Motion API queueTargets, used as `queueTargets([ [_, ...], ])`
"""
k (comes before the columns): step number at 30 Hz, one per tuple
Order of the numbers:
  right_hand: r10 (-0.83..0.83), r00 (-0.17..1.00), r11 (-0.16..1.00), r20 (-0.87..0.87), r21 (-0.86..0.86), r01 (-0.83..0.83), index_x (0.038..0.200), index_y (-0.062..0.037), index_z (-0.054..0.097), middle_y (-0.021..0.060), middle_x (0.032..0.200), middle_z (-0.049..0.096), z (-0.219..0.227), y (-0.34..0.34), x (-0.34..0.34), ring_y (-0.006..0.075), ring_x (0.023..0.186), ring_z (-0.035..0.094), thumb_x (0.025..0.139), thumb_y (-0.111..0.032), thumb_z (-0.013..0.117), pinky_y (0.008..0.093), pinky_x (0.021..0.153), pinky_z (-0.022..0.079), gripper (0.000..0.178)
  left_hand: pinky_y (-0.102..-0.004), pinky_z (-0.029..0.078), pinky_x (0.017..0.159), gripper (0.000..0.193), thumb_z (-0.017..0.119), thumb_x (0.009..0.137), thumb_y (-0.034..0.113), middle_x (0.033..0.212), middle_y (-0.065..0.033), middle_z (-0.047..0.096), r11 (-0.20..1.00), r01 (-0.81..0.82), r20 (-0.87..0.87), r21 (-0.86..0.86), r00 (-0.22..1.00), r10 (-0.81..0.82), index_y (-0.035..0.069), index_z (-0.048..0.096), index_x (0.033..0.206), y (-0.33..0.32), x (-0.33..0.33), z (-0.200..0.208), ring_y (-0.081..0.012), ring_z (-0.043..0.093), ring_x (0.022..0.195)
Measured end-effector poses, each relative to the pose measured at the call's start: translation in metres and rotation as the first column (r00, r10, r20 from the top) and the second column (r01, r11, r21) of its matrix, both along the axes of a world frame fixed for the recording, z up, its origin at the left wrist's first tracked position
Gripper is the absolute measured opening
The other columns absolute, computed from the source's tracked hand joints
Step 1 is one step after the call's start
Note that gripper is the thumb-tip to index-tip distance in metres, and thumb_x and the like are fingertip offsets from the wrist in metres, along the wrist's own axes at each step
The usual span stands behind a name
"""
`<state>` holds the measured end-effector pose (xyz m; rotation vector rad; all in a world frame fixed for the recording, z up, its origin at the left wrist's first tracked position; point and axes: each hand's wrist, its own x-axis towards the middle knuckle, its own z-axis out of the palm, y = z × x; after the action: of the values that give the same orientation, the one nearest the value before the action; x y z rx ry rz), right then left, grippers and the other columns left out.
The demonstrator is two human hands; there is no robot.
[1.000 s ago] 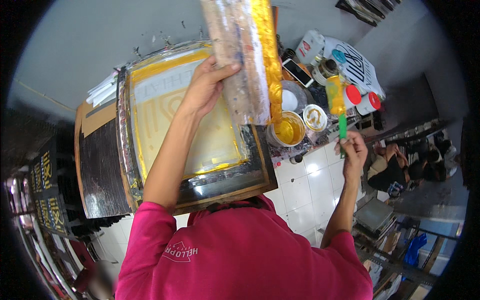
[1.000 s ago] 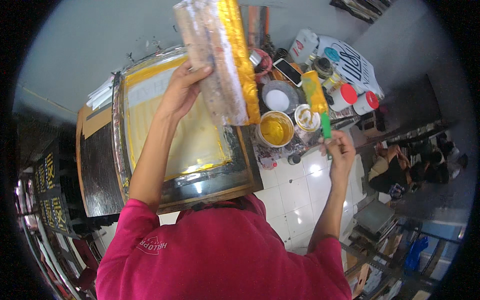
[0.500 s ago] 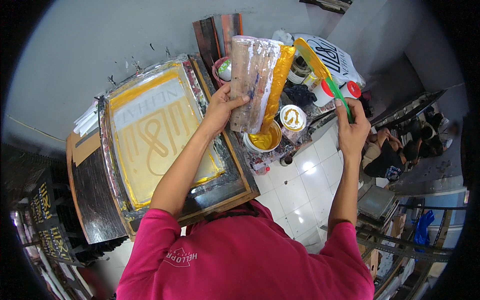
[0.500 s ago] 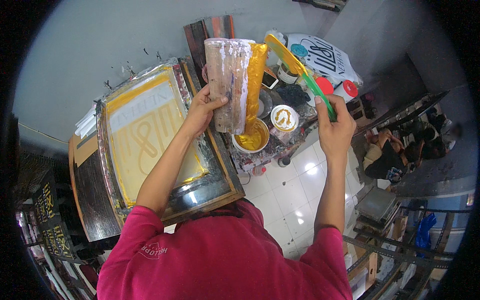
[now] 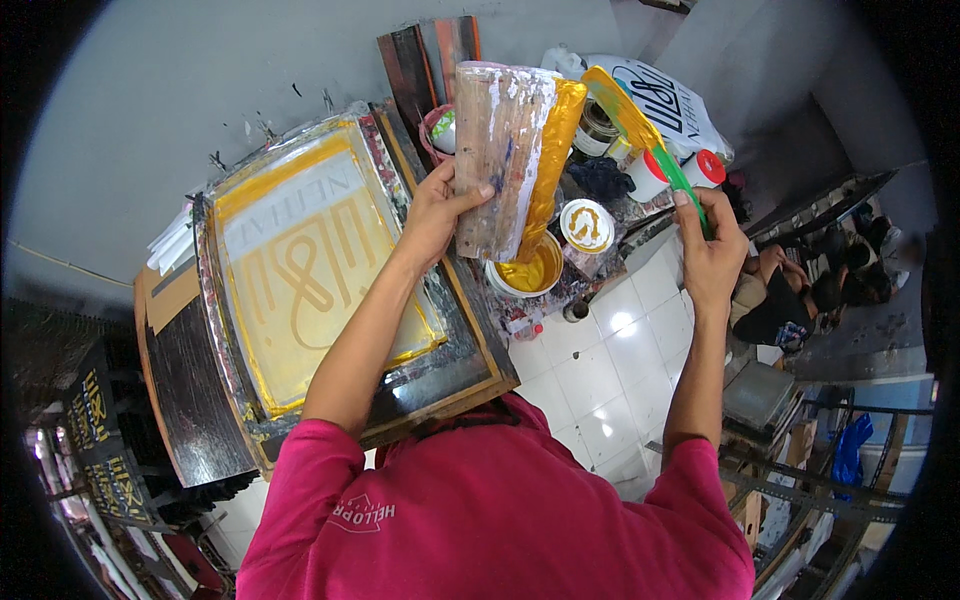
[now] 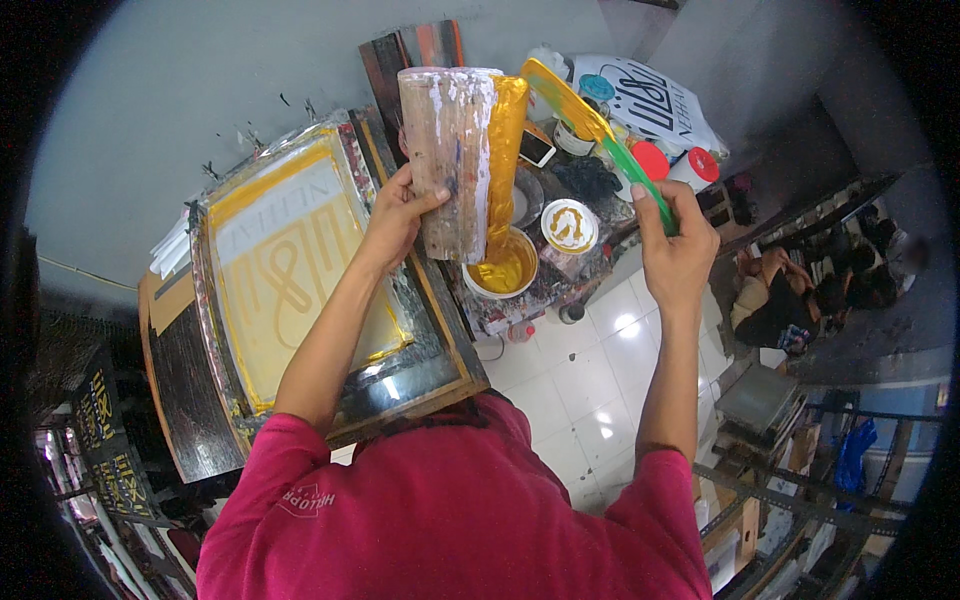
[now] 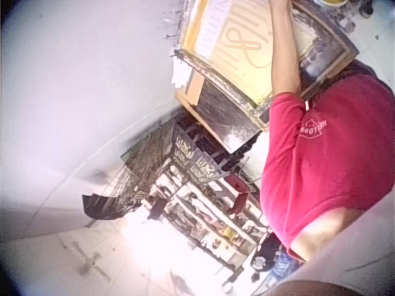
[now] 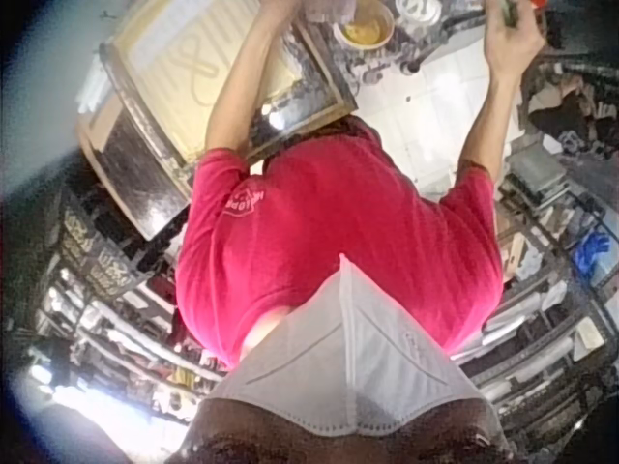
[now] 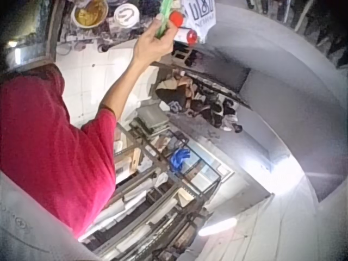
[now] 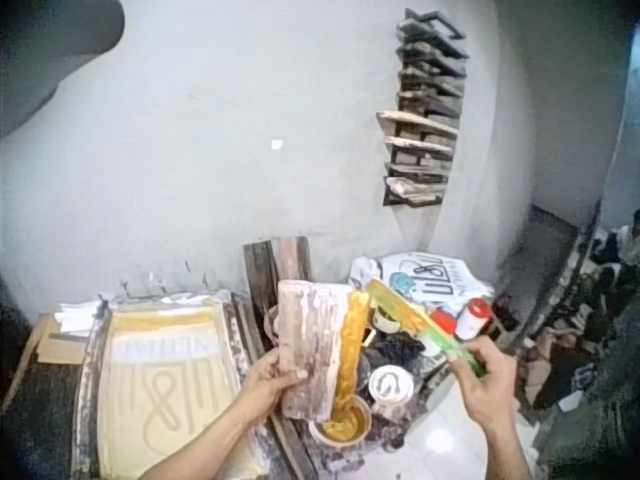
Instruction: The person applies gold ink to a bag using a screen printing frame and a squeegee, then uses a small spatula to transfer ink back from the squeegee to the screen or a container.
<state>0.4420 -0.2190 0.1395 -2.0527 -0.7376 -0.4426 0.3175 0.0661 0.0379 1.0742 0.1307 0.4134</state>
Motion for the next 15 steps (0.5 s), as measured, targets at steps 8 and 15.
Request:
queueTargets([
  [8, -0.004, 0.98, 0.995, 0.197, -0.098, 0.023, 0.097, -0.003, 0.066, 0.0122, 0.076, 0.065, 0.007, 0.008, -0.007, 0.0162, 0.064, 0.06, 0.088, -0.017, 0.071, 0.0285, 0.063, 0.048, 0.018, -0.0304, 0.05, 0.093, 0.041, 0.067, 0.087, -0.002, 0.116, -0.0094, 0.066, 1.0, -0.01, 0.024, 0.008, 1.0, 0.01, 0.0, 0.054, 0.126, -0.004, 0.004, -0.004, -0.0151, 0.064, 0.104],
  [15, 0.009, 0.955, 0.984, 0.296, -0.172, 0.044, 0.095, -0.0016, 0.066, 0.0144, 0.083, 0.067, -0.02, 0.0, -0.006, 0.0271, 0.069, 0.065, 0.087, -0.015, 0.071, 0.034, 0.065, 0.051, 0.016, -0.0314, 0.051, 0.094, 0.038, 0.067, 0.086, -0.004, 0.115, -0.0099, 0.067, 0.998, -0.063, 0.036, 0.013, 0.997, 0.062, -0.001, 0.055, 0.123, -0.008, 0.004, -0.003, -0.0162, 0.064, 0.104],
])
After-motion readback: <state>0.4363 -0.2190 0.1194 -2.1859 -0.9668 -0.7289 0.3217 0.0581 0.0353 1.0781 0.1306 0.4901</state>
